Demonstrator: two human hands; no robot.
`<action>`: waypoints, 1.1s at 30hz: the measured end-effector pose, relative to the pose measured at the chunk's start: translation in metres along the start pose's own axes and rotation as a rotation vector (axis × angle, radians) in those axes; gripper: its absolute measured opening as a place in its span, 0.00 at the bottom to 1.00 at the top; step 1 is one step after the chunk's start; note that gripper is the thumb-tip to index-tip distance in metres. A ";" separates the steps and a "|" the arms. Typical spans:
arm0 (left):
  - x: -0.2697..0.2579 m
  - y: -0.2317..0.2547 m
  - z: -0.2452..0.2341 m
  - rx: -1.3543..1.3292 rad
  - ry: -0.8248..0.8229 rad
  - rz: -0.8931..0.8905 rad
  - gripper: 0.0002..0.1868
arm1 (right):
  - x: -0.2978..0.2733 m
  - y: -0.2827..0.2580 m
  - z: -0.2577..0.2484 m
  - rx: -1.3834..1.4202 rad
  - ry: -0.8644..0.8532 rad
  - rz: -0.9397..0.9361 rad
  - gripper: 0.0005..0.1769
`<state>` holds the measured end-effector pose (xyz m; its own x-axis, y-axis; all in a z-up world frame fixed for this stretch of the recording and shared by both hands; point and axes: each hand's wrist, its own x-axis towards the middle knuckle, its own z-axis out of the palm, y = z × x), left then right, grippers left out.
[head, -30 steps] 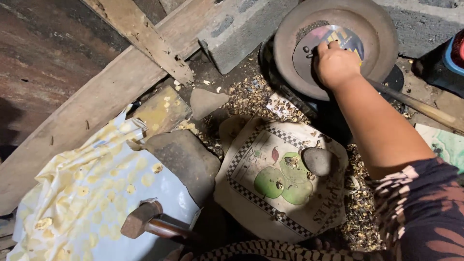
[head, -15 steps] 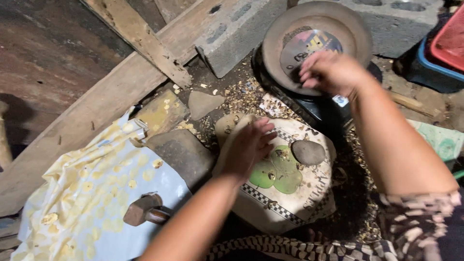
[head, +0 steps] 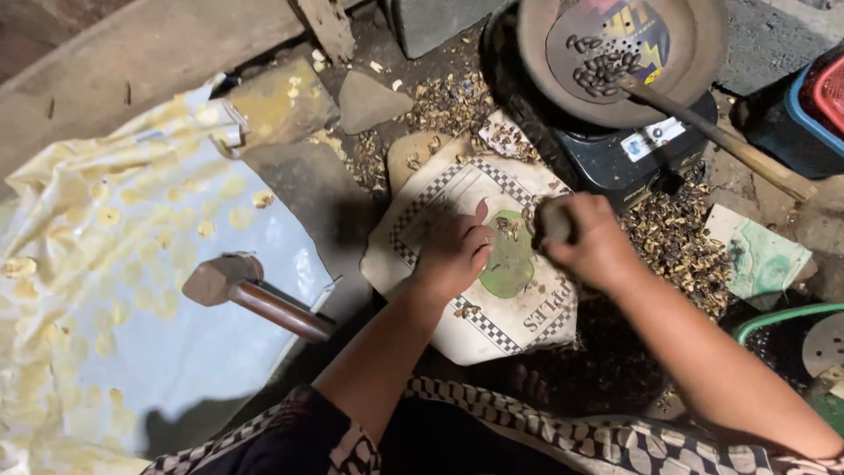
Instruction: Cracking nuts manually using a wooden mallet and a stone on a ground-level workspace
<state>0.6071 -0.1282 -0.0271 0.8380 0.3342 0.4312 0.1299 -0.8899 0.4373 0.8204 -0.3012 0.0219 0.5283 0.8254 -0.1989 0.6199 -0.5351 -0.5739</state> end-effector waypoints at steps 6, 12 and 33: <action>-0.025 -0.015 0.016 -0.061 0.015 -0.027 0.14 | -0.027 -0.036 -0.037 1.032 -0.241 0.422 0.41; -0.017 -0.012 0.009 -0.097 0.013 -0.098 0.08 | -0.054 -0.070 -0.008 -0.130 -0.052 0.091 0.32; -0.021 -0.008 -0.004 -0.126 -0.014 -0.307 0.07 | -0.036 -0.114 0.011 -0.319 -0.197 0.047 0.29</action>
